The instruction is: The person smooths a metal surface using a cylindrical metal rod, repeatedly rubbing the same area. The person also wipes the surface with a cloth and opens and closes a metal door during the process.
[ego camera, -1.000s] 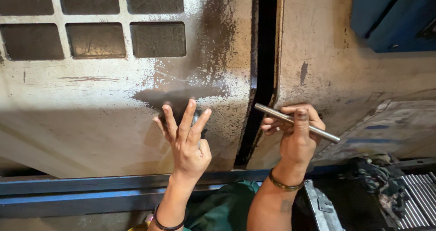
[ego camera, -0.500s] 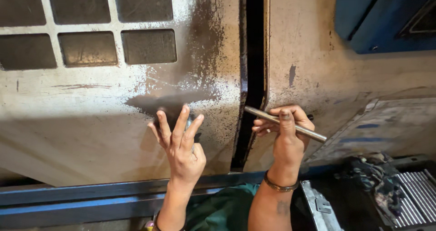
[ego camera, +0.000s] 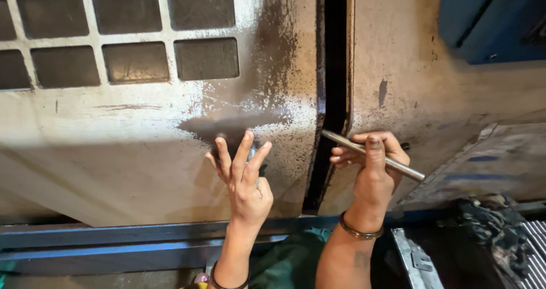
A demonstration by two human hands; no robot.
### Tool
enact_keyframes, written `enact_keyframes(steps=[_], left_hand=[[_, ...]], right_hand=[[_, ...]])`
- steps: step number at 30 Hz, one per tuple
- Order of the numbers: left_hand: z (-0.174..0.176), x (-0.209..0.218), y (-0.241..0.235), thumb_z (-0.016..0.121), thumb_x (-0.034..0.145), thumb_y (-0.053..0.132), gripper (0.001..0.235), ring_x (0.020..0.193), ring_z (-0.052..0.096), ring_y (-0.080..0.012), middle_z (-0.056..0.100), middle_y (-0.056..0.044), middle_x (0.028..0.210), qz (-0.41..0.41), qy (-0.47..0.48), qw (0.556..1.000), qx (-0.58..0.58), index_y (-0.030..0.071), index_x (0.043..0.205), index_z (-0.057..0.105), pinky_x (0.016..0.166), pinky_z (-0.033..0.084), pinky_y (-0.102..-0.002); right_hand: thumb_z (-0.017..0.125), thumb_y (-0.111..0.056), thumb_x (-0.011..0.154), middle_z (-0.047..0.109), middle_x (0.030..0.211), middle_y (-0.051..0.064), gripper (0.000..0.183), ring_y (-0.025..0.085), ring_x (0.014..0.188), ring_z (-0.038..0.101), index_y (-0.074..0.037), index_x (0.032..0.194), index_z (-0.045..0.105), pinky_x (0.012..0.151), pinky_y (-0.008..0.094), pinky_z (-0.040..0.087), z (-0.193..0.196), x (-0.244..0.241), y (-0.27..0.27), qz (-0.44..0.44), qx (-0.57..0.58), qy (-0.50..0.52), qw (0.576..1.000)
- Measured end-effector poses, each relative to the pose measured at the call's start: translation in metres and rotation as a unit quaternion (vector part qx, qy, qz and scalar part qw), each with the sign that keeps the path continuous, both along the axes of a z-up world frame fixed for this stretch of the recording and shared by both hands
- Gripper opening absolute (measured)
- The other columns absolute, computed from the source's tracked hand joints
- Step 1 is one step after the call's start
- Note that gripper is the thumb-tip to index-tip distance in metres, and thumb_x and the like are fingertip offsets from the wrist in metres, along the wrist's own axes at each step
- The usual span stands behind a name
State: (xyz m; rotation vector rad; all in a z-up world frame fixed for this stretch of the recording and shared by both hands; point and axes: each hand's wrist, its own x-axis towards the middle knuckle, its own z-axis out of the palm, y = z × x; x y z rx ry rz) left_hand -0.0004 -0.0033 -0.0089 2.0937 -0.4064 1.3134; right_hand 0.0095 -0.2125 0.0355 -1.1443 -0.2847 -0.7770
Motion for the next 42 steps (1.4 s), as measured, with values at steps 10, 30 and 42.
enact_keyframes(steps=[10, 30, 42], left_hand=[[-0.003, 0.001, -0.001, 0.055, 0.078, -0.015, 0.070, 0.162, 0.014, -0.0354, 0.047, -0.002, 0.160, -0.005, -0.003, 1.000, -0.006, 0.023, 0.135, 0.066, 0.130, -0.002, -0.063], [-0.014, -0.002, 0.000, 0.057, 0.083, -0.013, 0.062, 0.159, 0.021, -0.0345, 0.048, -0.003, 0.157, 0.009, -0.014, 1.000, 0.000, 0.022, 0.134, 0.065, 0.130, 0.007, -0.062], [-0.011, -0.002, 0.007, 0.066, 0.094, -0.005, 0.054, 0.159, 0.021, -0.0332, 0.050, 0.001, 0.156, -0.010, -0.036, 0.999, 0.037, 0.026, 0.138, 0.063, 0.130, 0.004, -0.057]], right_hand=[[0.063, -0.029, 0.108, 0.069, 0.079, 0.019, 0.036, 0.026, 0.069, 0.074, 0.006, 0.099, 0.062, 0.060, 0.037, 0.063, 0.001, 0.000, 0.003, -0.019, -0.026, -0.002, 0.999], [0.064, -0.041, 0.110, 0.063, 0.071, 0.014, 0.040, 0.024, 0.058, 0.067, -0.002, 0.102, 0.058, 0.053, 0.036, 0.054, -0.017, 0.005, -0.010, 0.001, 0.114, -0.041, 0.993], [0.059, -0.046, 0.114, 0.060, 0.072, 0.009, 0.045, 0.021, 0.055, 0.063, -0.005, 0.094, 0.056, 0.043, 0.030, 0.046, -0.027, 0.010, -0.005, -0.085, 0.137, -0.064, 0.985]])
